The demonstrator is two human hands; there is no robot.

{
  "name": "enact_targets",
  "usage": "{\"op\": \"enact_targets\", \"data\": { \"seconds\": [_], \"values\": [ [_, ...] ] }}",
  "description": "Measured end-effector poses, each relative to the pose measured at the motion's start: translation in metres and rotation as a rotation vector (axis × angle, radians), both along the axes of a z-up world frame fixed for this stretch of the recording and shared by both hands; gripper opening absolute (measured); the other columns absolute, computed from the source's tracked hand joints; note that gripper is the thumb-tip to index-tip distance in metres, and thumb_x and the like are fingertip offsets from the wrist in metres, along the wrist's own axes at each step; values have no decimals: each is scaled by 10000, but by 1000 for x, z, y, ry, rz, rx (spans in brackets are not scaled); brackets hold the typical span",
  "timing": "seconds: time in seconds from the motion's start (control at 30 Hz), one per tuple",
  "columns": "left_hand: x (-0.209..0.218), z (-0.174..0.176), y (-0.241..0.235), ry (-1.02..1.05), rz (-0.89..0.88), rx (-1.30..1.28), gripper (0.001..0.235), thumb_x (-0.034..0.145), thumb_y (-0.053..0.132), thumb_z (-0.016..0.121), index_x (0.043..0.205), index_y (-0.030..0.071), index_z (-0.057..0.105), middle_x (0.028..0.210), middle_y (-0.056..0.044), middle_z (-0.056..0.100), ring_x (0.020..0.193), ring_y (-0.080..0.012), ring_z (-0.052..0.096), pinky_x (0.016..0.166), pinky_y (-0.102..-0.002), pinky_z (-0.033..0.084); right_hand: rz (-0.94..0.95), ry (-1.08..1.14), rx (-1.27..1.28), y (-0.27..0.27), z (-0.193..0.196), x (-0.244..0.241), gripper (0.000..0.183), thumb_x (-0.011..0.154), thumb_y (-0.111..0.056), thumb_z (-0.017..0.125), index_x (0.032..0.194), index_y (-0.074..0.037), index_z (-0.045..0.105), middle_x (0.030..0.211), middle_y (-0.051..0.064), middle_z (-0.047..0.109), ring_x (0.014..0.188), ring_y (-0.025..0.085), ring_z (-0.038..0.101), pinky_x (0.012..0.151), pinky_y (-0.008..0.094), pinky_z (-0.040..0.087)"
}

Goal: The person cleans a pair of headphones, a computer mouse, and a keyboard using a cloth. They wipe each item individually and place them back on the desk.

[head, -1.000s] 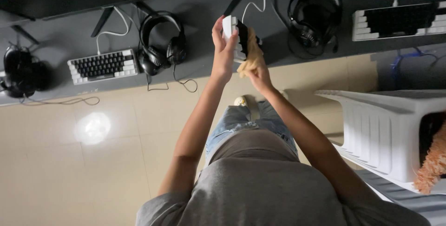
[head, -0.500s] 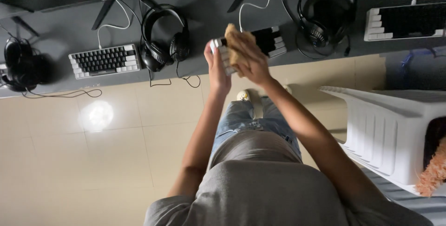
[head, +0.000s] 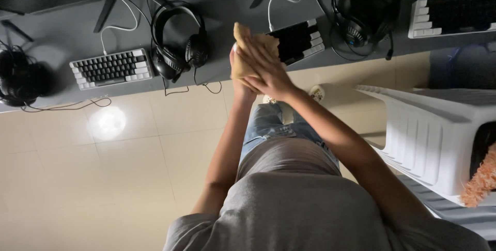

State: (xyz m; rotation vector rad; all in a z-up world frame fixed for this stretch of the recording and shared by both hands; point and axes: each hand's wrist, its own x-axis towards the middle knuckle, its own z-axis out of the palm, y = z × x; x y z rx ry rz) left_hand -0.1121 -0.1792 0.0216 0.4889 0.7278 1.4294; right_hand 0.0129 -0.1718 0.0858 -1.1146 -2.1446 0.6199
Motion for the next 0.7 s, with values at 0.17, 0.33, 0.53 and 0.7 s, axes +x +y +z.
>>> {"op": "enact_targets", "data": {
  "seconds": [0.17, 0.33, 0.53, 0.7],
  "values": [
    [-3, -4, 5, -29, 24, -123, 435, 1151, 338, 453, 1534, 135, 411, 1451, -110, 516, 1279, -229, 555, 1063, -400, 500, -63, 178, -165, 11, -38, 75, 526, 1027, -361, 541, 1515, -165, 524, 1625, 136, 386, 1509, 290, 379, 1259, 496, 308],
    [-5, 22, 10, 13, 4, -176, 441, 1127, 366, 429, 1499, 129, 427, 1473, -69, 539, 1292, -198, 563, 1077, -373, 502, -282, 926, -957, 2, -168, 116, 590, 1080, -508, 367, 1455, -94, 557, 1443, 130, 613, 1321, 248, 603, 1136, 411, 490],
    [-8, 25, 14, 27, -36, -163, 443, 1134, 375, 414, 1498, 122, 429, 1458, -75, 546, 1279, -200, 571, 1056, -378, 509, -159, 1561, -994, 2, -94, 123, 605, 1083, -530, 393, 1485, -92, 505, 1473, 111, 561, 1339, 248, 564, 1132, 425, 485],
    [-9, 16, 14, 27, -16, -178, 412, 1126, 353, 424, 1472, 131, 457, 1427, -59, 572, 1264, -183, 584, 1045, -349, 519, -84, 1638, -946, 4, -56, 127, 604, 1098, -537, 396, 1480, -85, 517, 1470, 125, 569, 1346, 280, 559, 1143, 457, 474]
  ]
}}
